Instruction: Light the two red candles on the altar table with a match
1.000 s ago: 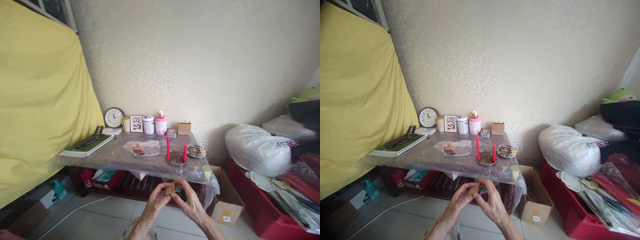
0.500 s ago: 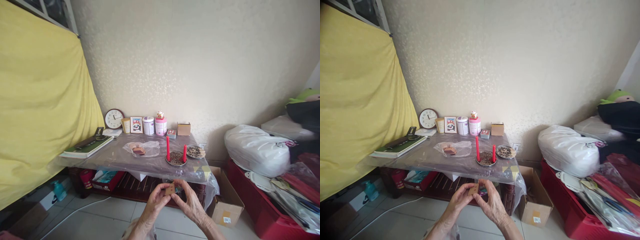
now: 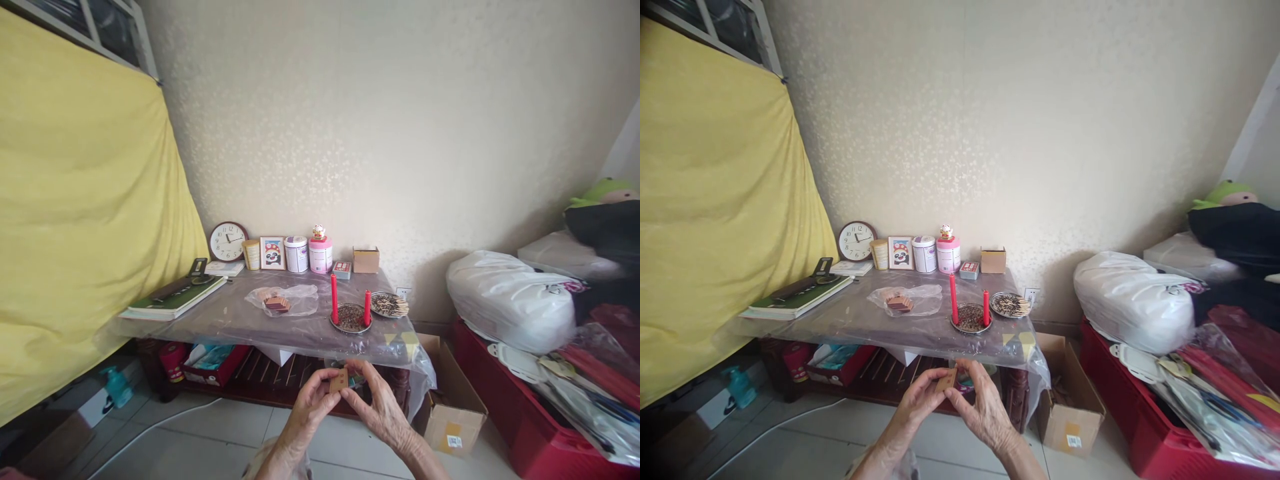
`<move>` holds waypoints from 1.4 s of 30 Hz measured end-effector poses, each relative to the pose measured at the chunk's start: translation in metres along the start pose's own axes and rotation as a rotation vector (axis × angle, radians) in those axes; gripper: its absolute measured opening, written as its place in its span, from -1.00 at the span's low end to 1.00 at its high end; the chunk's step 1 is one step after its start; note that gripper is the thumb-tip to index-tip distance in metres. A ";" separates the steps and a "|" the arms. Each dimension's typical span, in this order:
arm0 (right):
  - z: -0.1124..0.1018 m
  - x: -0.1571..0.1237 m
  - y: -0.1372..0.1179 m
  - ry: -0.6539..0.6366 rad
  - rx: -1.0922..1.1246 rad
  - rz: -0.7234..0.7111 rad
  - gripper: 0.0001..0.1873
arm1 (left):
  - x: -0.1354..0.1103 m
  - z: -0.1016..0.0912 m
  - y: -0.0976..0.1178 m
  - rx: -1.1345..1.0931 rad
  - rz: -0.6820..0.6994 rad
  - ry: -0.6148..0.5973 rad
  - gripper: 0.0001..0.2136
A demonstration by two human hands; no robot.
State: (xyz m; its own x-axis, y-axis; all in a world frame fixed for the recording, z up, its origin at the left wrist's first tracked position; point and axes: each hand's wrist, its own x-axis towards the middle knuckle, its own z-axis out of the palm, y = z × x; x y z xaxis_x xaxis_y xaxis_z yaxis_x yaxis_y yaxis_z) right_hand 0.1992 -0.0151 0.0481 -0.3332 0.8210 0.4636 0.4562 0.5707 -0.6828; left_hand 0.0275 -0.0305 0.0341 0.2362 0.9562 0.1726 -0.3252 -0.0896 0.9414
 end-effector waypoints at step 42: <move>0.000 -0.001 -0.006 0.012 0.002 -0.021 -0.61 | -0.001 -0.001 0.001 -0.036 0.000 0.058 -0.62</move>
State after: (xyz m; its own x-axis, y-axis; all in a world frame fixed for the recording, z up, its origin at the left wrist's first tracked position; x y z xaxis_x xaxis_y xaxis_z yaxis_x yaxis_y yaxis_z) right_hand 0.1967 -0.0195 0.0513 -0.3322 0.8092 0.4845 0.4474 0.5875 -0.6744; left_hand 0.0257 -0.0314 0.0340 0.1829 0.9709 0.1544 -0.3577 -0.0805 0.9303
